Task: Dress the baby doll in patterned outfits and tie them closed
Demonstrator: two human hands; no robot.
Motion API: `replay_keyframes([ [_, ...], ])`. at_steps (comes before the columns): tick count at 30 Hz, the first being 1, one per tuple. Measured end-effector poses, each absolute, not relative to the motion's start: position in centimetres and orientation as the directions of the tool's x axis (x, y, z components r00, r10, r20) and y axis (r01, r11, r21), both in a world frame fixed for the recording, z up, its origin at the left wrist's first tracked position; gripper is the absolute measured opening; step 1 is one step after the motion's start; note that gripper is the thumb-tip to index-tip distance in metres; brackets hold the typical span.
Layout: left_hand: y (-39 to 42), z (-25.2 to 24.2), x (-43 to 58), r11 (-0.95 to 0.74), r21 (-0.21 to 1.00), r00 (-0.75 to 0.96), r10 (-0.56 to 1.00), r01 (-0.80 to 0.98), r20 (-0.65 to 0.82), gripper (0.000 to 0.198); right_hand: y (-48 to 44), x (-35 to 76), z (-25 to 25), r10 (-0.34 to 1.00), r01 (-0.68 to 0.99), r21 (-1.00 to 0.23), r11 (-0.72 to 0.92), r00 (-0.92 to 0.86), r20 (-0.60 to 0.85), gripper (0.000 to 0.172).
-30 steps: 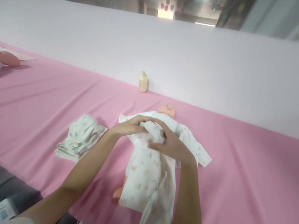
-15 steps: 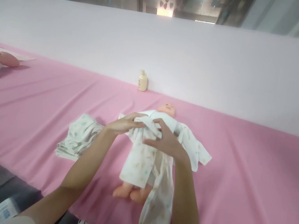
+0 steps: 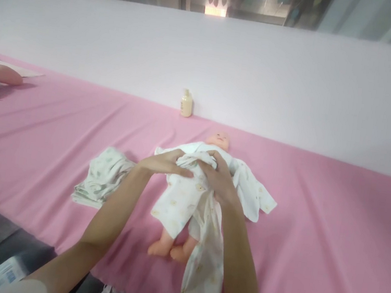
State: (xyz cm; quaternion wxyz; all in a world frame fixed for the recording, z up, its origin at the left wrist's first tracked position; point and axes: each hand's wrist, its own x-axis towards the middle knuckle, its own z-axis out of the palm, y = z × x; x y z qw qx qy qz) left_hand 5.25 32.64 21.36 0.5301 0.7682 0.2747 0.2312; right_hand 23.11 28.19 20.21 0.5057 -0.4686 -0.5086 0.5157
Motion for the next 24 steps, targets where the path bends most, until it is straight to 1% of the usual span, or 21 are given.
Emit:
replay_keyframes([
  [2,32.7,21.4,5.1,-0.232,0.971,0.683,0.719,0.063,0.127,0.027,27.7,23.0,20.4,0.987,0.042,-0.999,0.000,-0.158,-0.007,0.032],
  [4,32.8,21.2,5.2,-0.173,0.985,0.615,0.774,-0.027,0.152,0.027,27.2,23.0,20.5,0.964,0.173,-0.984,-0.026,-0.258,-0.071,0.040],
  [6,32.9,20.9,5.2,-0.125,0.989,0.608,0.779,-0.085,0.151,0.028,27.0,23.2,20.5,0.952,0.246,-0.969,-0.031,-0.289,-0.103,0.043],
  [8,33.1,20.7,5.1,-0.112,0.990,0.663,0.735,-0.088,0.142,0.033,27.1,23.5,20.5,0.959,0.203,-0.979,-0.012,-0.276,-0.069,0.044],
  [9,33.1,20.7,4.9,-0.126,0.990,0.694,0.708,-0.057,0.130,0.043,27.2,23.6,20.5,0.961,0.144,-0.990,-0.004,-0.274,-0.044,0.044],
  [11,33.2,20.8,4.6,-0.183,0.981,0.757,0.650,0.062,0.074,0.067,27.5,23.9,20.4,0.962,0.009,-1.000,0.005,-0.272,0.002,0.046],
  [12,33.3,20.9,4.4,-0.220,0.967,0.786,0.617,0.126,0.038,0.071,27.6,24.0,20.3,0.964,-0.043,-0.999,0.004,-0.266,0.015,0.047],
  [13,33.3,21.0,4.3,-0.258,0.950,0.808,0.589,0.176,0.011,0.068,27.8,24.1,20.2,0.967,-0.075,-0.997,-0.001,-0.255,0.019,0.046],
  [15,33.4,21.3,4.1,-0.323,0.923,0.815,0.579,0.211,0.016,0.049,27.9,24.2,20.0,0.972,-0.073,-0.997,-0.012,-0.234,0.006,0.045],
  [16,33.5,21.4,4.0,-0.346,0.917,0.807,0.589,0.200,0.046,0.039,28.0,24.1,19.9,0.971,-0.027,-0.999,-0.022,-0.237,-0.015,0.045],
  [18,33.5,21.5,3.9,-0.379,0.912,0.764,0.632,0.156,0.132,0.028,27.9,24.0,19.7,0.957,0.134,-0.990,-0.039,-0.281,-0.076,0.042],
  [20,33.5,21.4,3.9,-0.384,0.916,0.730,0.658,0.114,0.185,0.026,27.7,23.8,19.6,0.928,0.291,-0.956,-0.041,-0.344,-0.144,0.042],
  [21,33.4,21.4,4.0,-0.375,0.922,0.718,0.668,0.096,0.197,0.026,27.7,23.7,19.5,0.919,0.323,-0.945,-0.046,-0.358,-0.167,0.044],
  [22,33.3,21.3,4.2,-0.364,0.928,0.703,0.680,0.080,0.206,0.027,27.6,23.6,19.5,0.924,0.307,-0.950,-0.062,-0.342,-0.170,0.047],
  [23,33.1,21.3,4.4,-0.350,0.934,0.689,0.693,0.065,0.211,0.028,27.6,23.6,19.4,0.936,0.242,-0.967,-0.083,-0.314,-0.159,0.049],
  [24,33.0,21.2,4.6,-0.335,0.941,0.685,0.697,0.053,0.210,0.030,27.6,23.5,19.4,0.951,0.144,-0.985,-0.099,-0.277,-0.136,0.050],
])
